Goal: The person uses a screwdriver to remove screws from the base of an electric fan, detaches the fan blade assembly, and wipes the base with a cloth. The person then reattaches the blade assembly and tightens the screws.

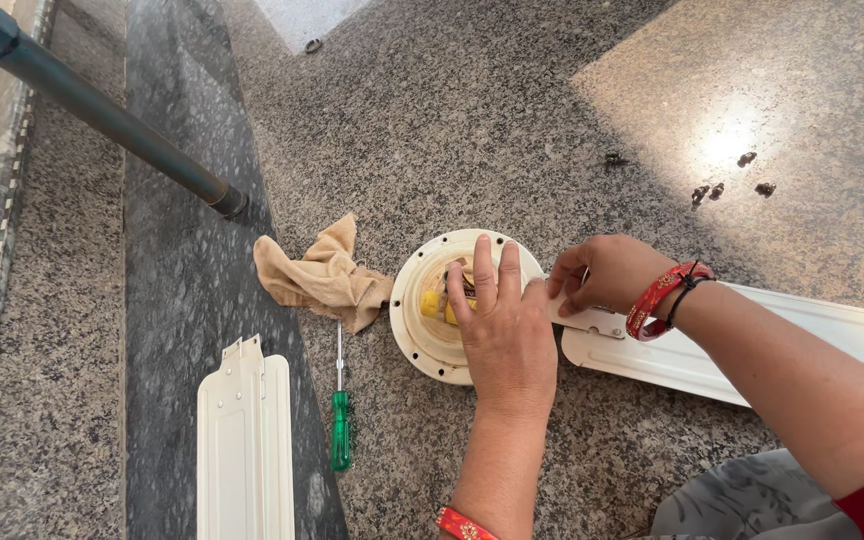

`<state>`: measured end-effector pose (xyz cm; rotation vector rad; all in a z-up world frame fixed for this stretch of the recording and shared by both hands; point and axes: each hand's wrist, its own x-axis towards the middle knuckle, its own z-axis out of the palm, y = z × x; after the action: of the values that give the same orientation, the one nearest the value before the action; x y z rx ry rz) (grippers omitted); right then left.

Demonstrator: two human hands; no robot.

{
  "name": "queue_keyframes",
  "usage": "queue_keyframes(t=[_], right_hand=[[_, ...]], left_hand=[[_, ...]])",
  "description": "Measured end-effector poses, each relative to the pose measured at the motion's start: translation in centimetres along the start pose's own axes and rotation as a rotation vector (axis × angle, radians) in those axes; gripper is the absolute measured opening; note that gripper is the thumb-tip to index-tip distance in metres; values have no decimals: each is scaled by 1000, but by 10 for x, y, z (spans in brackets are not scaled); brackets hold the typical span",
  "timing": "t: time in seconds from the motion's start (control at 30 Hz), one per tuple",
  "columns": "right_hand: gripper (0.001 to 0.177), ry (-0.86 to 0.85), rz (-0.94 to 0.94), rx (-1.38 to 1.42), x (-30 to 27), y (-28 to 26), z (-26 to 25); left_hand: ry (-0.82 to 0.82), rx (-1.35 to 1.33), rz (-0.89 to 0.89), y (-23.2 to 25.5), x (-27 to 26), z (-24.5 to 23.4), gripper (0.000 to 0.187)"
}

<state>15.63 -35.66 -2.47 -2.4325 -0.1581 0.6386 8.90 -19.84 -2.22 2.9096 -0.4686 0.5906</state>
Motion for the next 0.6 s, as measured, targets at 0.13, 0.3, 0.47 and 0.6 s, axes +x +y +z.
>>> queue_keyframes(t=[0.13, 0.3, 0.47, 0.6], right_hand=[[30, 23, -18, 3, -7, -9, -1], [29, 79, -115, 6, -12, -17, 4], [21, 128, -176, -59, -10, -18, 11], [16, 148, -212, -67, -4, -15, 17]], left_hand=[[150, -29, -63, -3, 6, -16, 6], [164, -95, -145, -8, 10, -33, 29], [132, -108, -166, -9, 12, -37, 32], [157, -96, -154, -9, 12, -34, 28]])
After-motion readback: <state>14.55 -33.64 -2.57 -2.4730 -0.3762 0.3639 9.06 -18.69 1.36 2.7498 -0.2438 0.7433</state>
